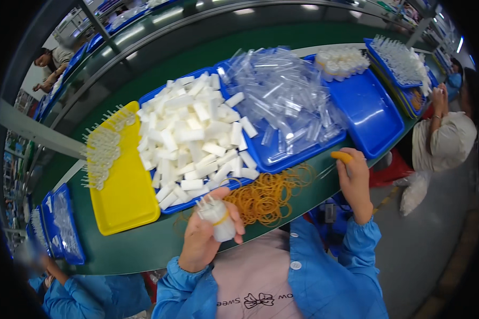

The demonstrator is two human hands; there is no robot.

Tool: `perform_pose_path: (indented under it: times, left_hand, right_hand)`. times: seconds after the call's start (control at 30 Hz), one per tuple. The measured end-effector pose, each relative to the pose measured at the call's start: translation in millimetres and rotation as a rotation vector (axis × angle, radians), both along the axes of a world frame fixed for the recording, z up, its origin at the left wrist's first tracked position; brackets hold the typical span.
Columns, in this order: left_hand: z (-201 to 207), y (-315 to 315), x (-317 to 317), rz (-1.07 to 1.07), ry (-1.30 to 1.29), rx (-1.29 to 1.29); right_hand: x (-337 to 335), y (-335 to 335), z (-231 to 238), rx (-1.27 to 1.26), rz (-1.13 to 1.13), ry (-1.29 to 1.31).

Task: The person assembles small white cylindrical components into clear plastic tubes using a yellow rubber band and a yellow-handled tool. They pick up the white cylinders, insert them into the tubes, and secure them with the rubber band while working at a factory assembly line.

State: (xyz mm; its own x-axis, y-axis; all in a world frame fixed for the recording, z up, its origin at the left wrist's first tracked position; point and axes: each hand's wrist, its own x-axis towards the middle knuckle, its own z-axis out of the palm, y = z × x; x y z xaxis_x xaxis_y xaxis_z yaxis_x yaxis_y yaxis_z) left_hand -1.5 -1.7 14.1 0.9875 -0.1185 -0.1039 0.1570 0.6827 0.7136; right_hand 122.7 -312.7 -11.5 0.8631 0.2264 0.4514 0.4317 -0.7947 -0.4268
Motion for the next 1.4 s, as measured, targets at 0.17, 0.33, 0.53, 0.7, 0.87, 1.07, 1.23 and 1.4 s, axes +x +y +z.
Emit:
perform_pose_path:
  times: [0.17,0.33,0.53,0.7,0.87,1.07,1.23,1.4]
  left_hand:
    - [0,-2,0,0.043,0.030,0.031]
    - [3,-3,-1,0.044,0.042,0.034]
    - [-14,2,-7,-0.017,0.044,-0.132]
    - [-9,-5,-5,-0.071,0.120,0.046]
    - [0,-3,-7,-0.162,0.118,0.094]
    - [-3,-4,-9,-0.184,-0.010,0.097]
    - [-3,-5,-10,-0.160,-0.129,0.444]
    - [6,-3,-12,-0.155,-0.164,0.659]
  right_hand:
    - [-21,-21,-22,-0.188,0.038,0.166]
    - [-57,-29,-14,-0.194,0.135,0.199]
    - [-64,-47,-49,-0.074,0.154,-0.040]
    - [-58,-4,-6,0.441,-0.114,-0.197]
    - [-51,0,-22,0.651,-0.173,0.061]
    - [-32,11,-7,0.144,-0.030,0.263]
    - [-45,65,40,1.058,0.181,0.468]
    - [-56,117,62,0.986,0.462,0.603]
